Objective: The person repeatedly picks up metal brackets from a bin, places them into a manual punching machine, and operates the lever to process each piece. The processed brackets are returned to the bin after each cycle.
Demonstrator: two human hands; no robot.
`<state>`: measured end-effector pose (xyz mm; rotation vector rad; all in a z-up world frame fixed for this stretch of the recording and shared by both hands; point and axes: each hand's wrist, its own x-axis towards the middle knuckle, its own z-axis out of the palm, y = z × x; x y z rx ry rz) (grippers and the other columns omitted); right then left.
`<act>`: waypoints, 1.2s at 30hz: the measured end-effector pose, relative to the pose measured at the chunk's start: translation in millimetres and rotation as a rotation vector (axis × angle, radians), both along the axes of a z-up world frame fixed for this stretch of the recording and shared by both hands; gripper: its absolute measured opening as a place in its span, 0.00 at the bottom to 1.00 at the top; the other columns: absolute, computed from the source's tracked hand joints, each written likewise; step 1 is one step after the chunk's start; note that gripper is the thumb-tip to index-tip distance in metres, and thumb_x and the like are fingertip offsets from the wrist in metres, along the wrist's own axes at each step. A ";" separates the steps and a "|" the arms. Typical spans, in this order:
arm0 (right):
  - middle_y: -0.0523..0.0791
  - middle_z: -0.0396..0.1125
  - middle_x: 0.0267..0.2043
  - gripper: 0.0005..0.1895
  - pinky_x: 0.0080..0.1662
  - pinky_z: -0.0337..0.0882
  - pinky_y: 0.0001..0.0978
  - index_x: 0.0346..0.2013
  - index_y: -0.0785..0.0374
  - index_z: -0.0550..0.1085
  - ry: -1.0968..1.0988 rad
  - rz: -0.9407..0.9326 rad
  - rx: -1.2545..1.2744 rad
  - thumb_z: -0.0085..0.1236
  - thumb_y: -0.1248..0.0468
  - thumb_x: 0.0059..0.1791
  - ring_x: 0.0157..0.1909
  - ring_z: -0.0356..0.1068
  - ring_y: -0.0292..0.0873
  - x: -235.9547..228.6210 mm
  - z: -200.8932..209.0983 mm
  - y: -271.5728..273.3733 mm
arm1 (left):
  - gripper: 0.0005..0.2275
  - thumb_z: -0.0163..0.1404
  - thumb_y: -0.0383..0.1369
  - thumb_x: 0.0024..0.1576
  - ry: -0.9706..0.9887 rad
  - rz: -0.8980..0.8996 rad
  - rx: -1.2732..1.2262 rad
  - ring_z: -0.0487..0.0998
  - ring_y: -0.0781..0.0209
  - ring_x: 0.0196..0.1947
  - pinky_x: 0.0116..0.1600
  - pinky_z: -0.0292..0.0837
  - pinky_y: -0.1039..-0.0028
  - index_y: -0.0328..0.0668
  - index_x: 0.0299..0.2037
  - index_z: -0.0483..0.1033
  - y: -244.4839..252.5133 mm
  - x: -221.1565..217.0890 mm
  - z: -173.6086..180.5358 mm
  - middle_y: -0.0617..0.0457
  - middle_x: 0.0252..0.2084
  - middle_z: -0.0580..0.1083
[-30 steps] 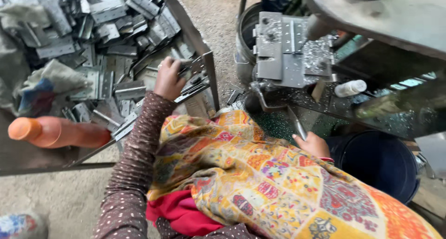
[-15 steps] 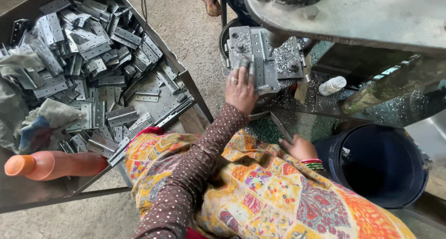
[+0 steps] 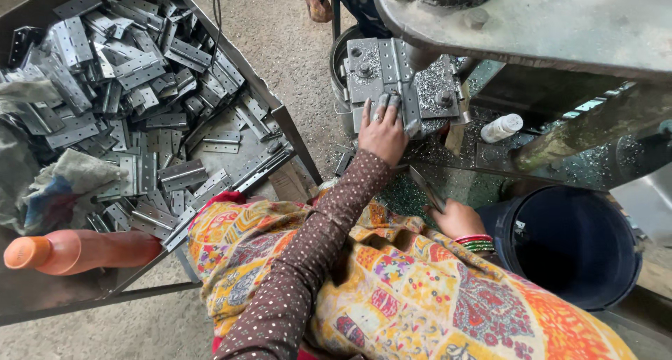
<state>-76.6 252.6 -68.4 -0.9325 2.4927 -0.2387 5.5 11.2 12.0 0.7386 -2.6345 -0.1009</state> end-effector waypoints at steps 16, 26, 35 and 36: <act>0.58 0.73 0.34 0.28 0.43 0.73 0.51 0.39 0.63 0.78 -0.088 -0.086 -0.055 0.55 0.39 0.47 0.40 0.75 0.61 22.7 -44.7 6.7 | 0.16 0.45 0.33 0.57 0.015 0.011 -0.061 0.65 0.43 0.67 0.74 0.47 0.48 0.29 0.49 0.76 -0.9 -2.1 -5.2 0.38 0.61 0.70; 0.58 0.74 0.34 0.28 0.43 0.74 0.50 0.40 0.62 0.79 -0.069 -0.047 0.046 0.54 0.40 0.48 0.39 0.76 0.60 11.1 -23.6 1.6 | 0.16 0.46 0.33 0.58 0.074 0.036 -0.057 0.65 0.46 0.66 0.74 0.44 0.50 0.31 0.51 0.77 -29.3 -36.3 -18.5 0.41 0.63 0.68; 0.58 0.74 0.35 0.28 0.44 0.74 0.50 0.41 0.63 0.79 -0.112 -0.050 -0.033 0.54 0.40 0.48 0.40 0.76 0.60 8.1 -38.4 4.3 | 0.10 0.46 0.32 0.57 0.008 -0.009 -0.046 0.66 0.44 0.66 0.74 0.42 0.48 0.35 0.38 0.80 -23.0 -20.0 -8.9 0.40 0.63 0.69; 0.58 0.74 0.35 0.28 0.44 0.74 0.50 0.41 0.63 0.79 -0.095 -0.024 0.004 0.54 0.40 0.48 0.40 0.76 0.60 -2.1 -29.6 -0.8 | 0.10 0.46 0.32 0.58 -0.016 -0.019 -0.027 0.65 0.44 0.65 0.74 0.41 0.47 0.35 0.38 0.81 -26.8 -22.5 -7.5 0.39 0.63 0.69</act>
